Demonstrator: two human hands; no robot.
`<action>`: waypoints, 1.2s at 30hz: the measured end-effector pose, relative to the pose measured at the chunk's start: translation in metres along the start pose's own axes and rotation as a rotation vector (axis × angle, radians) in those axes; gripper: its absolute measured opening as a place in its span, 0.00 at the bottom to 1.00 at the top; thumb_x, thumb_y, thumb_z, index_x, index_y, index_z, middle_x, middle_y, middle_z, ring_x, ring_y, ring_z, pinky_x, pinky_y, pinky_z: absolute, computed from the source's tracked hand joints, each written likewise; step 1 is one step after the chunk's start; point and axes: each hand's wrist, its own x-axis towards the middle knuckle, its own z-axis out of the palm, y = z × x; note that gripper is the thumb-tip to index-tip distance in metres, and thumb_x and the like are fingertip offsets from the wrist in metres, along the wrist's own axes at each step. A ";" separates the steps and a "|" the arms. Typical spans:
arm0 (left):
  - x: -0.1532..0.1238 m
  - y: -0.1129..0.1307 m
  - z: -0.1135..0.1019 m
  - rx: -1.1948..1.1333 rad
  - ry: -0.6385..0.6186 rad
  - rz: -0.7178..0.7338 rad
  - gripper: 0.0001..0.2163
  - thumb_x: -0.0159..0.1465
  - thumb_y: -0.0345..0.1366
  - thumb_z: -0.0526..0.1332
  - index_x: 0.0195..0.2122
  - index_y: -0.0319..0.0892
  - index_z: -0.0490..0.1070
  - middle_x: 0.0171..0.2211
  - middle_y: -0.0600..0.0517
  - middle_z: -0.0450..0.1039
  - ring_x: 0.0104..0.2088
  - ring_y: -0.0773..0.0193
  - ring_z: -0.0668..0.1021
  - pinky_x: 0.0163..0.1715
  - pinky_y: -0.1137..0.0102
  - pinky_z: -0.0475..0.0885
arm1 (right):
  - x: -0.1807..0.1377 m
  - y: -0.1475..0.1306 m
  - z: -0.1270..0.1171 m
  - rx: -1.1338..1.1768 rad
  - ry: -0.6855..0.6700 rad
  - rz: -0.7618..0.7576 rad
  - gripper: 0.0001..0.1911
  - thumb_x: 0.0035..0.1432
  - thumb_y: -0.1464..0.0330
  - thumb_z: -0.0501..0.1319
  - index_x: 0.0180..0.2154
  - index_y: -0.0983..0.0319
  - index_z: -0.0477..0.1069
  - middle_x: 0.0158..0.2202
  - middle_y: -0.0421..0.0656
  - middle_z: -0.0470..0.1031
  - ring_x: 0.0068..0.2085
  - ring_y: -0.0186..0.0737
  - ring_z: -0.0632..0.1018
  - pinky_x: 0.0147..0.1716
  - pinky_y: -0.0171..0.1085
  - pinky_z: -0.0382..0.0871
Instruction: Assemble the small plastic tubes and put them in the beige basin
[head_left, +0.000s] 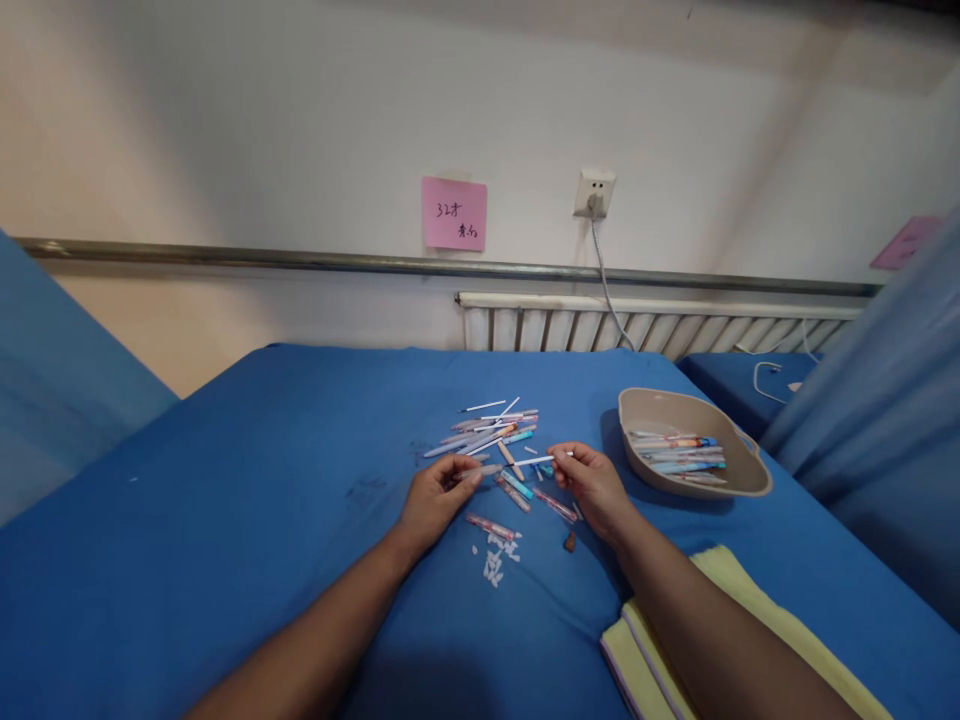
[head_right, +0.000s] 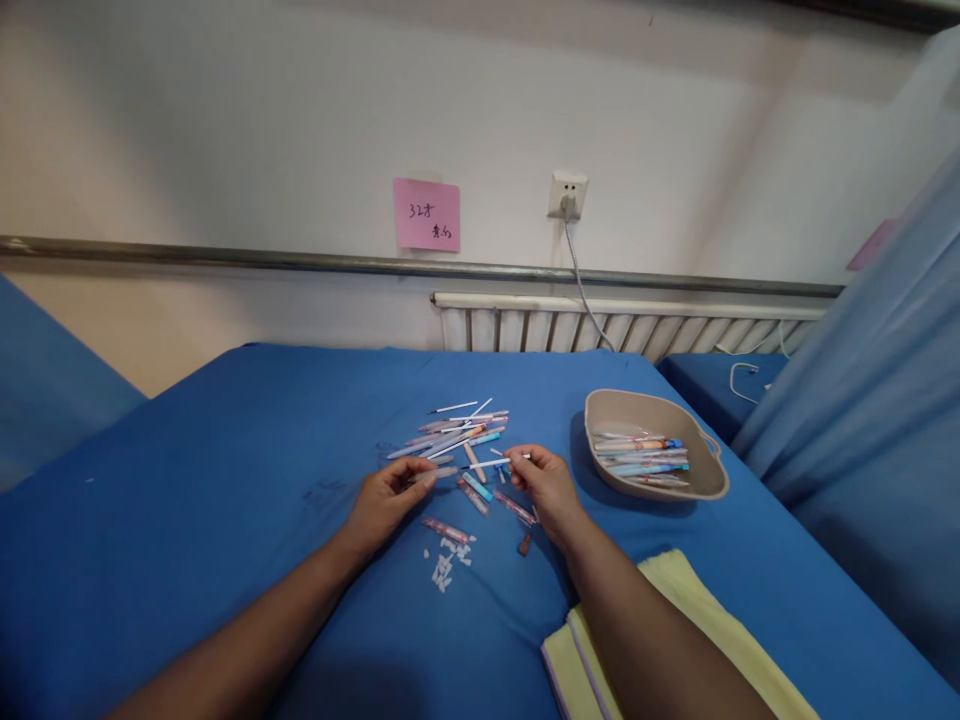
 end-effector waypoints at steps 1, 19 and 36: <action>0.000 0.000 0.000 0.007 -0.007 0.005 0.12 0.52 0.41 0.64 0.33 0.39 0.72 0.27 0.53 0.72 0.28 0.65 0.73 0.30 0.72 0.68 | 0.000 0.000 0.001 -0.005 -0.002 -0.003 0.16 0.43 0.57 0.67 0.30 0.62 0.75 0.22 0.38 0.67 0.23 0.30 0.65 0.23 0.31 0.57; -0.001 0.000 0.003 -0.012 -0.072 0.004 0.12 0.53 0.42 0.64 0.33 0.38 0.72 0.27 0.53 0.72 0.27 0.66 0.73 0.29 0.72 0.68 | -0.004 0.002 0.007 -0.093 -0.029 -0.024 0.16 0.45 0.56 0.66 0.31 0.62 0.75 0.23 0.37 0.69 0.22 0.29 0.65 0.23 0.31 0.58; -0.010 0.001 0.007 0.115 -0.242 0.028 0.12 0.55 0.43 0.62 0.32 0.39 0.73 0.27 0.52 0.73 0.27 0.65 0.73 0.28 0.72 0.68 | -0.015 0.009 0.023 -0.283 -0.076 -0.060 0.17 0.49 0.53 0.62 0.25 0.61 0.74 0.20 0.38 0.70 0.20 0.31 0.67 0.22 0.32 0.58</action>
